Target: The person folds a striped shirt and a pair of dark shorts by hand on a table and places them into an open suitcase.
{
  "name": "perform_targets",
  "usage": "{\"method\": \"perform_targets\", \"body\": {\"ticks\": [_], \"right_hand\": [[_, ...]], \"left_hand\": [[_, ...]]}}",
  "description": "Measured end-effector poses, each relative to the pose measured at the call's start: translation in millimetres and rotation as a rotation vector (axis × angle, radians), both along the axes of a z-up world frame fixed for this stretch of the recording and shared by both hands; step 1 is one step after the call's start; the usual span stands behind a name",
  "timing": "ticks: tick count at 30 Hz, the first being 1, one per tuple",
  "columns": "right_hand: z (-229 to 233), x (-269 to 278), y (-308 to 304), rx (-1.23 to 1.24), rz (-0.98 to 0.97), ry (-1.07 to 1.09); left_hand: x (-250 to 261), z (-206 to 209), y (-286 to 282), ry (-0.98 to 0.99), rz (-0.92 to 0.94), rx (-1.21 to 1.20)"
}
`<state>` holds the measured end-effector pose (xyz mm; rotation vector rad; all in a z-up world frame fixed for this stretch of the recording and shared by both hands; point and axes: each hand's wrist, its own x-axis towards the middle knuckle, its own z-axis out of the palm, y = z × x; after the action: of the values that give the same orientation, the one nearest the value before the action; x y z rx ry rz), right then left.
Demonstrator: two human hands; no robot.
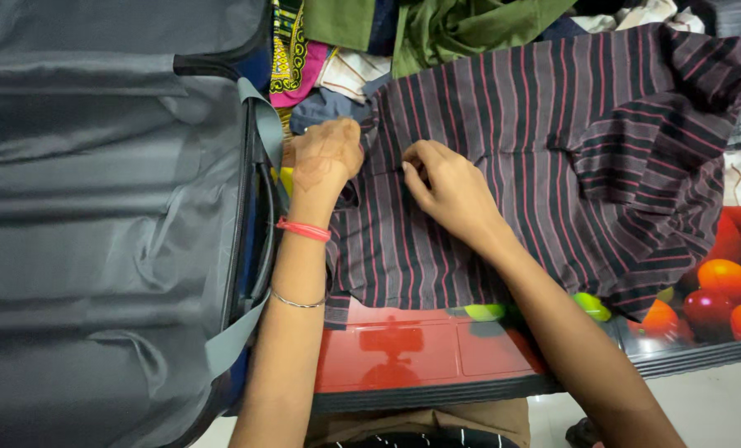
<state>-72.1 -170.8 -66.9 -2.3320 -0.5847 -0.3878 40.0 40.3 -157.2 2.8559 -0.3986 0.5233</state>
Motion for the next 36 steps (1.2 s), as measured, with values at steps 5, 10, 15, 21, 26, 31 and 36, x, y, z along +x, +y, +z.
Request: {"method": "perform_targets", "body": {"ticks": [5,10,15,21,26,31,36], "right_hand": [[-4,-1,3,-0.034,0.007,0.028],[-8,-1,8,-0.047,0.01,0.038],[-10,0,9,0.027,0.037,0.047],[-15,-1,13,0.111,0.066,0.069],[-19,8,21,0.246,0.099,0.006],[-2,33,50,0.412,0.085,-0.051],[7,73,99,0.371,0.251,-0.083]], "left_hand": [[-4,14,-1,0.04,0.046,0.005],[-6,22,-13,0.086,0.033,-0.088],[-15,31,-10,-0.092,0.221,-0.097],[-19,54,-13,-0.192,0.446,-0.222],[-1,16,-14,-0.265,0.333,-0.444],[28,-29,-17,-0.282,0.079,-1.623],[2,0,-18,-0.063,0.073,-1.984]]}}
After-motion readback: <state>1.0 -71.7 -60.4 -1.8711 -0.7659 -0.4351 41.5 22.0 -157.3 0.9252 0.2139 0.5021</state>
